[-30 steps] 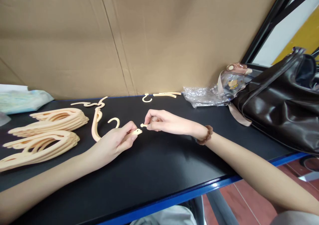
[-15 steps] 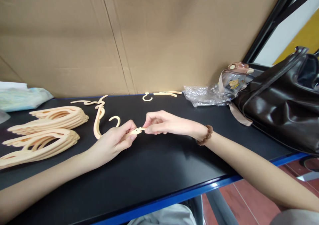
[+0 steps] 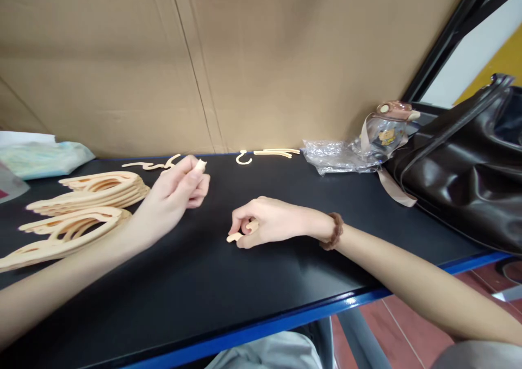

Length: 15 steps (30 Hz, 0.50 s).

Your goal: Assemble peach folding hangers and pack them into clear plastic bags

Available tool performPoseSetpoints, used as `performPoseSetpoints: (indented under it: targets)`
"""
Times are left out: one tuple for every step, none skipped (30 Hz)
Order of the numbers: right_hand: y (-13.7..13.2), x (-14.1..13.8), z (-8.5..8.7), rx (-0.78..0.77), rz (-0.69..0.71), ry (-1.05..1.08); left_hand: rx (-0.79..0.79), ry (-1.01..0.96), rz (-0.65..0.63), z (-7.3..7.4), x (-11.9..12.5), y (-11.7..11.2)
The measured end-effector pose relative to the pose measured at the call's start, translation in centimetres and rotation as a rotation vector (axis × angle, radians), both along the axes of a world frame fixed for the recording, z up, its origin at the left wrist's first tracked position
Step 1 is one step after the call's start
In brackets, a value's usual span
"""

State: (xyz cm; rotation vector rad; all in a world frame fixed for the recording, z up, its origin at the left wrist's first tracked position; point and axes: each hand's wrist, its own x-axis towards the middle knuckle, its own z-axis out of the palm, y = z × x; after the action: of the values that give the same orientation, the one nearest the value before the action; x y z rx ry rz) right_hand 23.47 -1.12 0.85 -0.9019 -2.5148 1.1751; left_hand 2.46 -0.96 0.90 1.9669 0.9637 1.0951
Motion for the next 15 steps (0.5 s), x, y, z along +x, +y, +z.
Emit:
performPoseSetpoints:
  targets:
    - [0.1, 0.1, 0.0, 0.021, -0.012, -0.012, -0.025, 0.009, -0.012, 0.2, -0.1, 0.0]
    - [0.3, 0.3, 0.1, 0.036, -0.033, -0.020, -0.048, 0.049, -0.031, 0.2, -0.2, -0.2]
    - [0.5, 0.6, 0.1, 0.038, -0.054, -0.022, -0.065, 0.111, -0.050, 0.1, -0.2, -0.3]
    - [0.8, 0.8, 0.1, 0.021, -0.066, -0.013, -0.070, 0.181, -0.069, 0.0, -0.3, -0.6]
    - [1.1, 1.0, 0.1, -0.005, -0.069, 0.006, -0.064, 0.255, -0.091, -0.3, -0.3, -0.8]
    - [1.3, 1.2, 0.1, -0.032, -0.065, 0.026, -0.049, 0.322, -0.110, -0.5, -0.2, -1.0]
    - [1.5, 1.2, 0.0, -0.057, -0.059, 0.052, -0.027, 0.380, -0.127, -0.7, -0.2, -1.2]
    - [1.6, 1.2, 0.0, -0.082, -0.056, 0.084, -0.004, 0.433, -0.138, -0.8, -0.1, -1.3]
    - [1.7, 1.2, 0.0, -0.108, -0.057, 0.113, 0.022, 0.483, -0.144, -1.0, 0.0, -1.4]
    - [1.7, 1.1, 0.1, -0.133, -0.060, 0.140, 0.053, 0.531, -0.140, -1.1, 0.0, -1.4]
    - [1.6, 1.1, 0.2, -0.154, -0.066, 0.167, 0.083, 0.576, -0.129, -1.1, 0.0, -1.5]
    - [1.5, 1.0, 0.3, -0.171, -0.072, 0.188, 0.113, 0.612, -0.111, -1.2, 0.0, -1.5]
    - [1.4, 1.0, 0.5, -0.183, -0.080, 0.197, 0.136, 0.637, -0.094, -1.3, 0.0, -1.5]
    - [1.3, 0.9, 0.6, -0.189, -0.089, 0.196, 0.149, 0.649, -0.082, -1.4, 0.0, -1.6]
    - [1.2, 0.9, 0.8, -0.192, -0.098, 0.189, 0.153, 0.650, -0.077, -1.4, 0.0, -1.6]
